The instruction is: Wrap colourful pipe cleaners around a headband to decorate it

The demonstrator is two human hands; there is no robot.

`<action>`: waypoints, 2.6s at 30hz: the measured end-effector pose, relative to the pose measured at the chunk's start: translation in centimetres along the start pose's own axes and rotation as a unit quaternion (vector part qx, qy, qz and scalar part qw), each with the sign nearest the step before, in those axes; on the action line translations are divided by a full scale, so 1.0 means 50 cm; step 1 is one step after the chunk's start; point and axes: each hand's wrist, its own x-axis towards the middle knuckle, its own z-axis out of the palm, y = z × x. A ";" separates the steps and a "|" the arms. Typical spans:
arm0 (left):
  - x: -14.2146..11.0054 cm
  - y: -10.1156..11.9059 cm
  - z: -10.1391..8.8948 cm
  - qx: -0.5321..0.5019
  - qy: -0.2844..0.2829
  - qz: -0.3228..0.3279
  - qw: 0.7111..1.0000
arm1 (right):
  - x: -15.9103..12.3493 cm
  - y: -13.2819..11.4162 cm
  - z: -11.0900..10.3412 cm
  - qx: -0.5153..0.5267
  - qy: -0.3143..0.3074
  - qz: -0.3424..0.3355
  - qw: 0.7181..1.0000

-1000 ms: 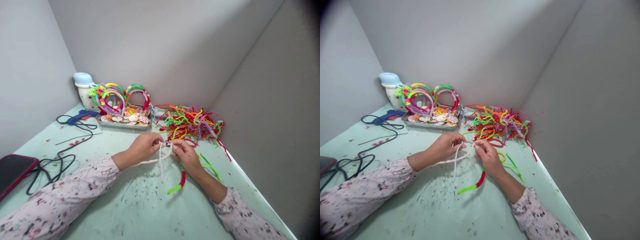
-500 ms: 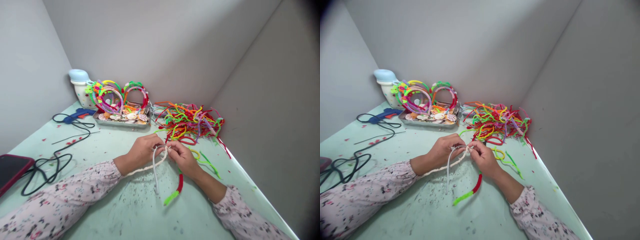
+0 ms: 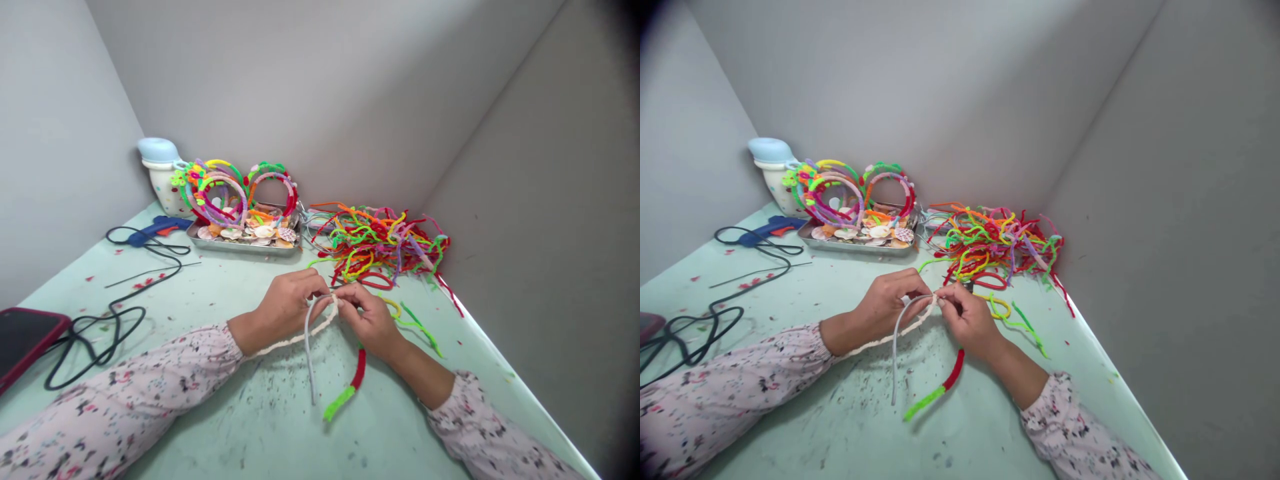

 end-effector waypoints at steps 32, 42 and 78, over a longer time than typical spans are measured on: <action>-0.005 0.001 0.014 0.005 0.007 0.007 1.000 | -0.002 -0.003 -0.002 -0.041 0.020 -0.037 0.998; -0.003 0.012 0.017 0.026 0.045 0.010 0.999 | -0.004 -0.020 0.001 -0.120 0.037 -0.103 0.987; 0.031 -0.015 -0.014 -0.163 -0.175 -0.225 0.945 | 0.006 0.011 -0.006 -0.050 -0.051 0.035 0.997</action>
